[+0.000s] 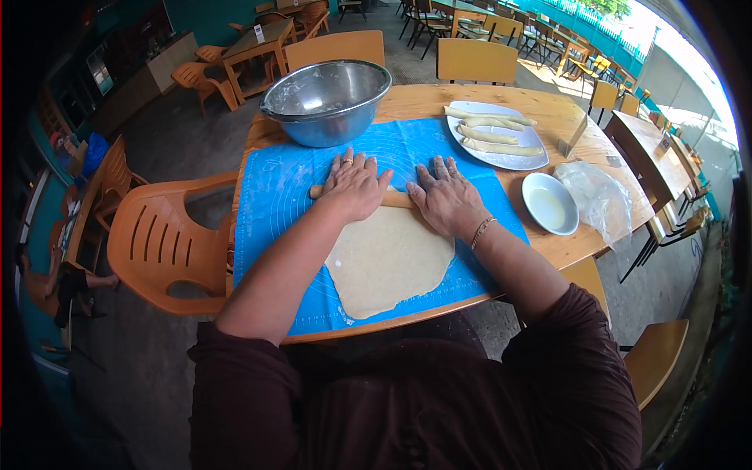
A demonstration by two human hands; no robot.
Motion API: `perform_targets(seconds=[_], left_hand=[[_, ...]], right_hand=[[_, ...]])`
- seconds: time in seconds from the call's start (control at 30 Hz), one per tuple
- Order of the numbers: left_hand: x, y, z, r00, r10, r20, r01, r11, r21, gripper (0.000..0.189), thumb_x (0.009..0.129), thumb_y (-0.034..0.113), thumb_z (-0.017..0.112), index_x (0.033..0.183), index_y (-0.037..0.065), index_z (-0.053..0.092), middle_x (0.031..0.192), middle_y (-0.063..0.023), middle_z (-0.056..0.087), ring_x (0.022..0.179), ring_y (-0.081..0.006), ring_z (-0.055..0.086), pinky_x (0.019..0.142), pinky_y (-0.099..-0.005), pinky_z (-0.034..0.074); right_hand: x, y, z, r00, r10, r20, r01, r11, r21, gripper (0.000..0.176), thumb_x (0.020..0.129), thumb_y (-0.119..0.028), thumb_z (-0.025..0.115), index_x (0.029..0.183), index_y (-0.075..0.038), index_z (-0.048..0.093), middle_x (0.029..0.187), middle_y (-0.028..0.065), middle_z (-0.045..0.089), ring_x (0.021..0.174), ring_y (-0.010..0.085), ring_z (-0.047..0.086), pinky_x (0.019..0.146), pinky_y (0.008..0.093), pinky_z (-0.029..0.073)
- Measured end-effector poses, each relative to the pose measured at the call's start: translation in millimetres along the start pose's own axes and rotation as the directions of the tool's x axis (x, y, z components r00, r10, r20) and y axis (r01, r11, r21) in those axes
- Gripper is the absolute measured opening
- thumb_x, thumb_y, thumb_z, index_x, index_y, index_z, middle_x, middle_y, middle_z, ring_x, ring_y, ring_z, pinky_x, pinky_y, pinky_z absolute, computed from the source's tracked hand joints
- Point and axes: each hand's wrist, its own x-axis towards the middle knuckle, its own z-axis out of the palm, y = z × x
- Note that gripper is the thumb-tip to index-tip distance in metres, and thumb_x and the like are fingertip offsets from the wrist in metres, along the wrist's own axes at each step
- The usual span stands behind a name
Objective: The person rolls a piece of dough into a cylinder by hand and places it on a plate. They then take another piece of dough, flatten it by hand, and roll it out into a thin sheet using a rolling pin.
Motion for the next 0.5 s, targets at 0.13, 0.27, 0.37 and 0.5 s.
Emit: perform_targets(seconds=[0.13, 0.27, 0.37, 0.5], left_hand=[[22.2, -1.1, 0.8, 0.999, -0.008, -0.042, 0.009, 1.0, 0.023, 0.062, 0.101, 0.046, 0.031, 0.138, -0.003, 0.042, 0.142, -0.0198, 0.042, 0.136, -0.0348, 0.032, 0.113, -0.0453, 0.024], [15.0, 2.1, -1.3, 0.997, -0.032, -0.069, 0.031, 0.999, -0.018, 0.061, 0.101, 0.044, 0.033, 0.136, -0.004, 0.044, 0.14, -0.0195, 0.043, 0.133, -0.0348, 0.034, 0.111, -0.0465, 0.025], [-11.0, -1.6, 7.1, 0.991, 0.015, -0.13, -0.02, 0.999, -0.038, 0.064, 0.101, 0.046, 0.03, 0.14, -0.005, 0.039, 0.148, -0.0211, 0.033, 0.141, -0.0366, 0.021, 0.116, -0.0481, 0.017], [-59.1, -10.9, 7.6, 0.985, 0.156, -0.08, -0.16, 0.986, -0.039, 0.072, 0.101, 0.05, 0.025, 0.146, -0.006, 0.029, 0.156, -0.0237, 0.017, 0.147, -0.041, 0.004, 0.118, -0.0535, 0.004]], right_hand=[[21.9, 6.8, 4.9, 0.999, 0.017, 0.031, -0.017, 1.0, -0.018, 0.063, 0.102, -0.046, 0.025, 0.143, -0.001, 0.041, 0.149, 0.0294, 0.032, 0.141, 0.0433, 0.025, 0.116, 0.0464, 0.023], [20.9, 8.0, 11.6, 0.998, 0.036, 0.052, -0.036, 0.999, 0.001, 0.064, 0.102, -0.047, 0.025, 0.145, -0.001, 0.037, 0.149, 0.0291, 0.031, 0.142, 0.0436, 0.023, 0.117, 0.0466, 0.021], [-10.2, -6.6, -5.6, 0.999, 0.039, 0.009, -0.04, 0.996, 0.08, 0.066, 0.101, -0.048, 0.026, 0.148, -0.001, 0.03, 0.151, 0.029, 0.027, 0.143, 0.0442, 0.019, 0.117, 0.0481, 0.018], [-60.0, -27.0, -18.9, 0.99, -0.088, -0.11, 0.089, 0.996, 0.005, 0.073, 0.099, -0.05, 0.033, 0.15, 0.001, 0.021, 0.153, 0.0301, 0.021, 0.144, 0.0461, 0.013, 0.117, 0.0527, 0.014]])
